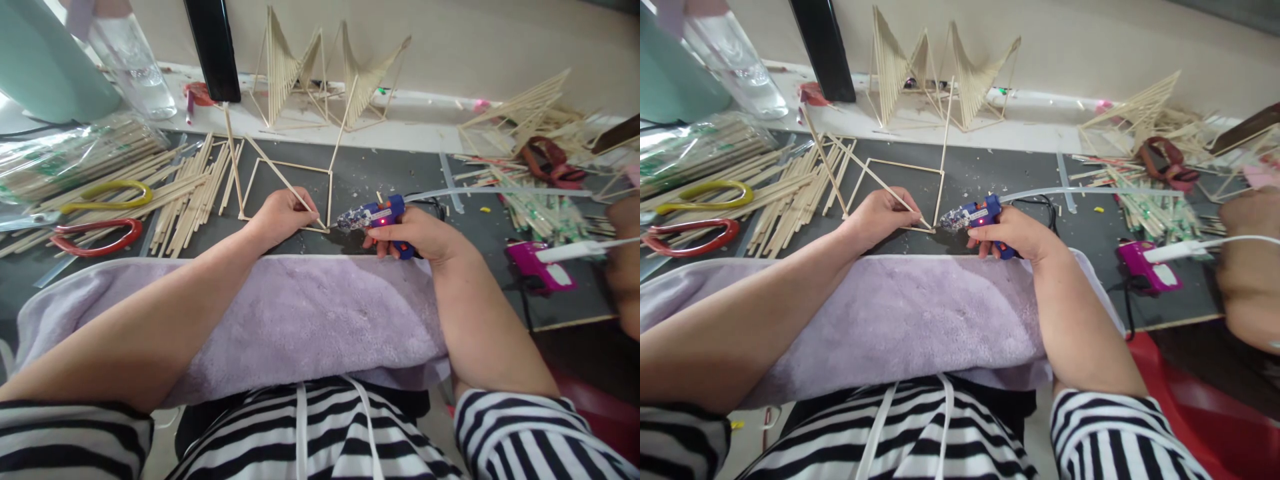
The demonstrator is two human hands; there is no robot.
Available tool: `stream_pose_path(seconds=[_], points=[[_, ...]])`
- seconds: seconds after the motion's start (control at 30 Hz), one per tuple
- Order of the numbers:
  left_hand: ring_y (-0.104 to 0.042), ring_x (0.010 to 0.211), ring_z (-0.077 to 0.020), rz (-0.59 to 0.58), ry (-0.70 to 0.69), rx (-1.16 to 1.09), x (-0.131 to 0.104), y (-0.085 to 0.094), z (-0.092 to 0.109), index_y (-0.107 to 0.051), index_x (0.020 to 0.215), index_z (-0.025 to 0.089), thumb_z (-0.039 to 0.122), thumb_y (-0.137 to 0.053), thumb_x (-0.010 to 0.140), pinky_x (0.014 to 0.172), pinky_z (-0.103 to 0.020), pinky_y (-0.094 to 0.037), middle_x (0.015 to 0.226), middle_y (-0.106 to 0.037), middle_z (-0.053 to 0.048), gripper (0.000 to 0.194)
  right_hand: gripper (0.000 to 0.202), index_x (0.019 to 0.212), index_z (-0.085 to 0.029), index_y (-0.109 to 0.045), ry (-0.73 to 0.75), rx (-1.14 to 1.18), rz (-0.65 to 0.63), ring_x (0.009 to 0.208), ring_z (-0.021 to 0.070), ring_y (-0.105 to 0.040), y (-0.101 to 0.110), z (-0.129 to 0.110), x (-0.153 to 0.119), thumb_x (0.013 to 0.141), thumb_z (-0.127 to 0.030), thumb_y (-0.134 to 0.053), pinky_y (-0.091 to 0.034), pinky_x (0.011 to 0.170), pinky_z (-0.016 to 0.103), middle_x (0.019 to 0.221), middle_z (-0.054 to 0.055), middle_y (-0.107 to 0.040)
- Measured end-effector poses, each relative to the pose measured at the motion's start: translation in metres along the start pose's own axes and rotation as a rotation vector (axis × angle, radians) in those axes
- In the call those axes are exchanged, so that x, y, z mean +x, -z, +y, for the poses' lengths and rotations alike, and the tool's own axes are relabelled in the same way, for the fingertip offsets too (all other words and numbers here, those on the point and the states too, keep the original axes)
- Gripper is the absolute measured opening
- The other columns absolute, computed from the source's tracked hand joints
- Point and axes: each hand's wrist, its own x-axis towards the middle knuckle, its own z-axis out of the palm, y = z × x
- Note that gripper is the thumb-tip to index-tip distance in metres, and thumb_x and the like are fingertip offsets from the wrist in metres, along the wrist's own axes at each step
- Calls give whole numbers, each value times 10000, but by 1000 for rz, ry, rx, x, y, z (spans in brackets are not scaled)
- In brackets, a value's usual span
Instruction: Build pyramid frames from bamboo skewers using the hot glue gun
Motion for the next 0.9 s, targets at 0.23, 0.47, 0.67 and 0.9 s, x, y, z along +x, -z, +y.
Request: stream_pose_path(seconds=[0.23,0.47,0.67,0.9], points=[[-553,614,-97,1,-20,3,1,1,-3,-598,691,165,193,-679,702,591,-238,-402,631,-617,11,87,279,692,-162,-727,-15,-55,54,410,112,-543,6,0,-2,704,-435,-782,-391,354,235,566,59,-678],[-563,616,-96,-8,-30,2,2,1,-6,-603,695,158,212,-684,703,584,-230,-403,640,-625,9,97,316,780,-164,-717,25,141,54,518,150,-635,2,-1,-5,664,-443,-809,-442,383,233,739,83,-730],[-585,629,-100,6,-26,-4,4,2,-8,-613,707,161,218,-693,687,602,-228,-431,639,-630,15,100,256,817,-217,-678,54,503,215,721,170,-689,-4,2,10,721,-437,-766,-585,613,300,827,38,-716],[-586,627,-104,16,-37,18,4,2,-10,-617,702,166,221,-689,690,579,-222,-426,639,-631,11,91,119,894,-258,-658,95,544,425,716,165,-665,-4,18,26,798,-310,-704,-575,623,334,763,0,-668]])
